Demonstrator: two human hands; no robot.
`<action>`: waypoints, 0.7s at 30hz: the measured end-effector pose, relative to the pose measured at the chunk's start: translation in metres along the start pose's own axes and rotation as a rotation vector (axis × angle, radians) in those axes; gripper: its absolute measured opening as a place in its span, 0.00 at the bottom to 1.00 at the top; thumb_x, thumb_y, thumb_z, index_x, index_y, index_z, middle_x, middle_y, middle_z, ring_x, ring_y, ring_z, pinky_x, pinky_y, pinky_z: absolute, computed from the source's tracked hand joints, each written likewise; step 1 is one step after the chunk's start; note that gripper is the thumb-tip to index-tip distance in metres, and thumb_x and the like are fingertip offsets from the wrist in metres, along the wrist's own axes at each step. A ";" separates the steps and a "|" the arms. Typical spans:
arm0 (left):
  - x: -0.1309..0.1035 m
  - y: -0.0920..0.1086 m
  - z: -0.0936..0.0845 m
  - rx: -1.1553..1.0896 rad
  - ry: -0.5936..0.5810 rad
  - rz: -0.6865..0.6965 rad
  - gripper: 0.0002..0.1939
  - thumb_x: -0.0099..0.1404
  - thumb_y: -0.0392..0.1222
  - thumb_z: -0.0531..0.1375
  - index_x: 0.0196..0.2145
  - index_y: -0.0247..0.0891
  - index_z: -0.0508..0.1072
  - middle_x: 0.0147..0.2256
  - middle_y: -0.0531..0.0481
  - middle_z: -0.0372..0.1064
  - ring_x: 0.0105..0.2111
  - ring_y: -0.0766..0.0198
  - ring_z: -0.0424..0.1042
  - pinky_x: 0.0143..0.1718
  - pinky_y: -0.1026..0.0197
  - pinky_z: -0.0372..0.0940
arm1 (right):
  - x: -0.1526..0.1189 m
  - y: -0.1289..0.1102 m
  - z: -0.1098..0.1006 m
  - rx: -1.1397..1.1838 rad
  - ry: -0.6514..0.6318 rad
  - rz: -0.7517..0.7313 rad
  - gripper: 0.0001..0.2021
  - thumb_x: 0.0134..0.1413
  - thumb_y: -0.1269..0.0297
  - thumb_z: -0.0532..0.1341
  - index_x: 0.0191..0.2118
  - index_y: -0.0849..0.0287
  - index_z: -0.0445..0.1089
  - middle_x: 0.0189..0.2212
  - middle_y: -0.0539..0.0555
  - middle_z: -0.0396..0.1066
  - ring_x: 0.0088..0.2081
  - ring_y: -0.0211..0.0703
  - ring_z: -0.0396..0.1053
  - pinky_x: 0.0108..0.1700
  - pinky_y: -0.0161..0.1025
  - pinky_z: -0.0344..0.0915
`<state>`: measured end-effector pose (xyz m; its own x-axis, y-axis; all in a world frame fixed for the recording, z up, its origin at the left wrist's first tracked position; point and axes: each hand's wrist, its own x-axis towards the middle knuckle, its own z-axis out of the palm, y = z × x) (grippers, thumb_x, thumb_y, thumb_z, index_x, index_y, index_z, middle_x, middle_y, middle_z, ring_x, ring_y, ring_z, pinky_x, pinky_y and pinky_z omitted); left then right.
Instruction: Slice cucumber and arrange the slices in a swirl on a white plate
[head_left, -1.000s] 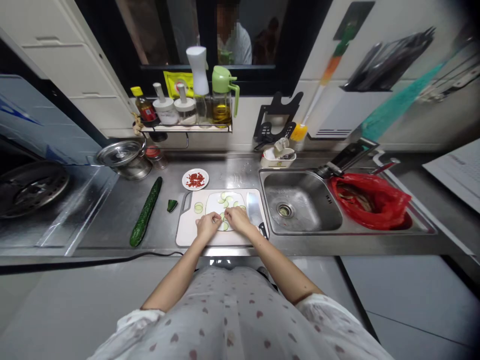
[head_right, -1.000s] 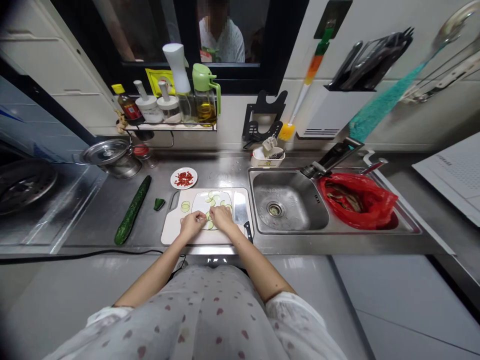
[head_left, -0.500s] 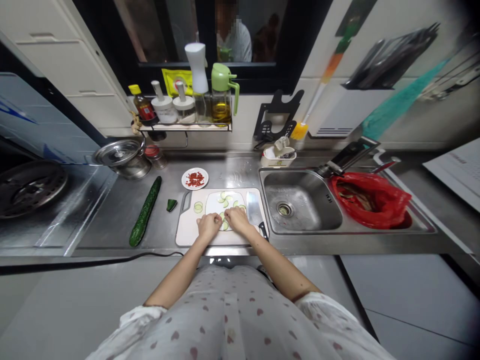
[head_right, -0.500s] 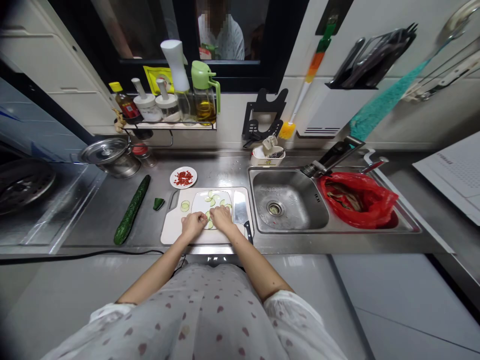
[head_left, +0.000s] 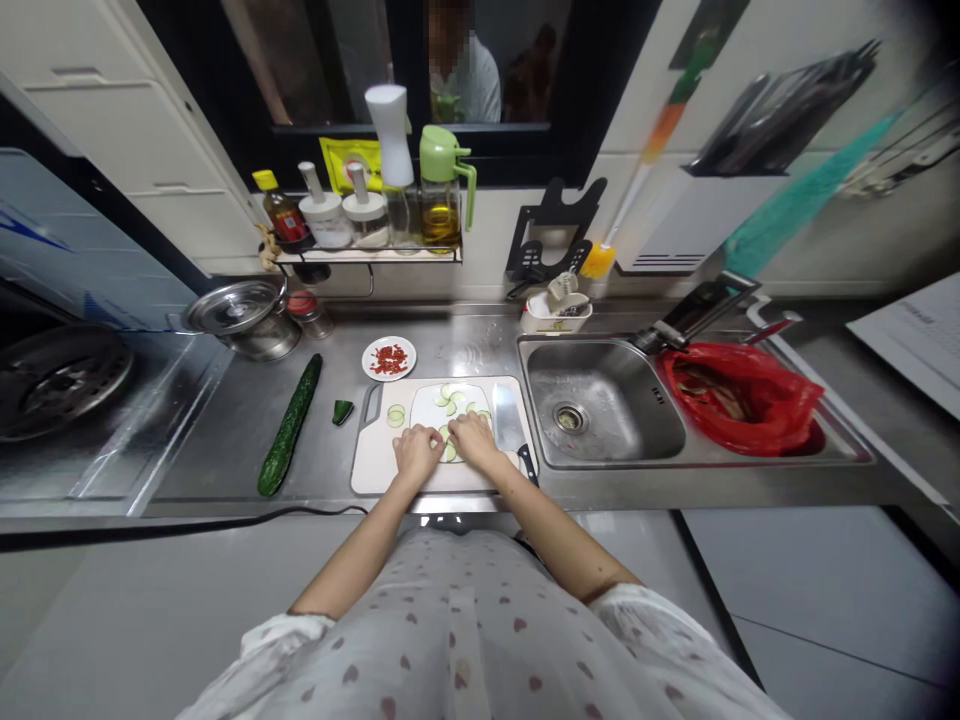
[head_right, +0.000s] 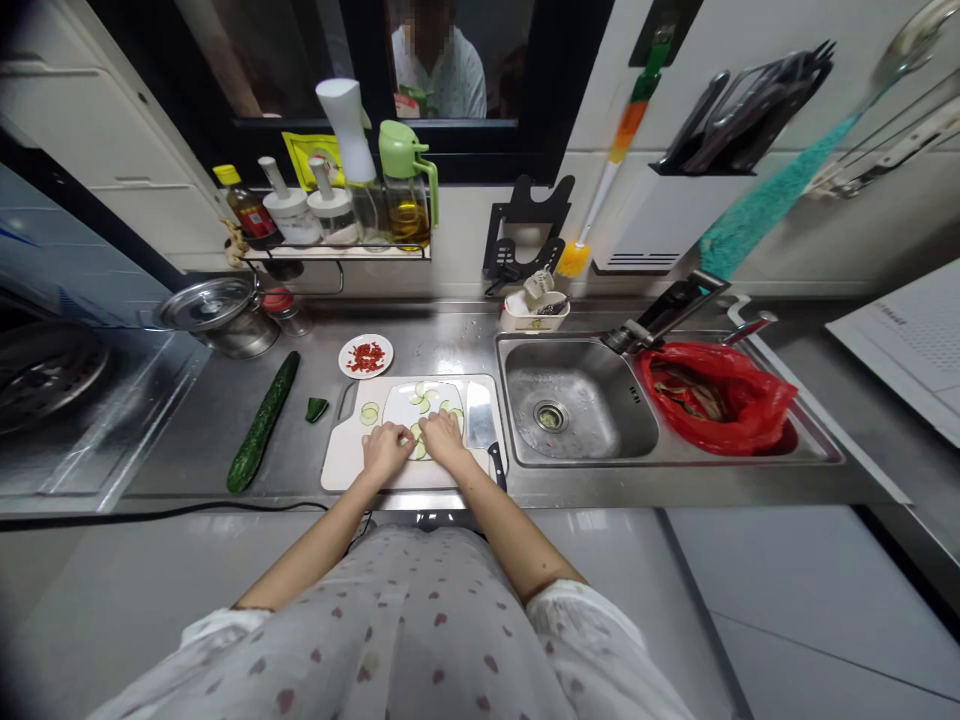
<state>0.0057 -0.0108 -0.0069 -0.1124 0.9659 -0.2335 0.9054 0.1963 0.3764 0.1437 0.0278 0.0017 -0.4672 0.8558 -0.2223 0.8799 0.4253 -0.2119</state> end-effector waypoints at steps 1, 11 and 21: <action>0.000 0.000 0.000 0.002 -0.002 -0.001 0.10 0.62 0.46 0.56 0.35 0.45 0.76 0.41 0.46 0.71 0.46 0.53 0.65 0.46 0.51 0.54 | 0.000 0.000 0.000 0.000 0.006 0.001 0.10 0.60 0.69 0.54 0.41 0.61 0.73 0.42 0.61 0.70 0.48 0.50 0.61 0.47 0.42 0.50; 0.001 -0.001 0.000 -0.016 -0.004 0.003 0.10 0.62 0.48 0.56 0.35 0.45 0.76 0.40 0.47 0.71 0.46 0.52 0.65 0.47 0.51 0.53 | -0.007 0.003 -0.003 0.015 0.070 0.063 0.11 0.63 0.65 0.53 0.43 0.60 0.72 0.45 0.61 0.67 0.49 0.50 0.57 0.48 0.43 0.50; 0.003 0.001 -0.006 -0.067 0.031 -0.007 0.10 0.61 0.49 0.57 0.35 0.45 0.75 0.41 0.48 0.71 0.45 0.54 0.65 0.47 0.52 0.53 | -0.023 0.012 -0.014 0.020 0.081 0.158 0.14 0.65 0.64 0.49 0.45 0.56 0.72 0.45 0.60 0.66 0.47 0.50 0.56 0.45 0.43 0.49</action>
<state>0.0036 -0.0063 -0.0017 -0.1321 0.9690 -0.2088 0.8753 0.2129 0.4341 0.1660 0.0172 0.0178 -0.3136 0.9329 -0.1768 0.9397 0.2782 -0.1990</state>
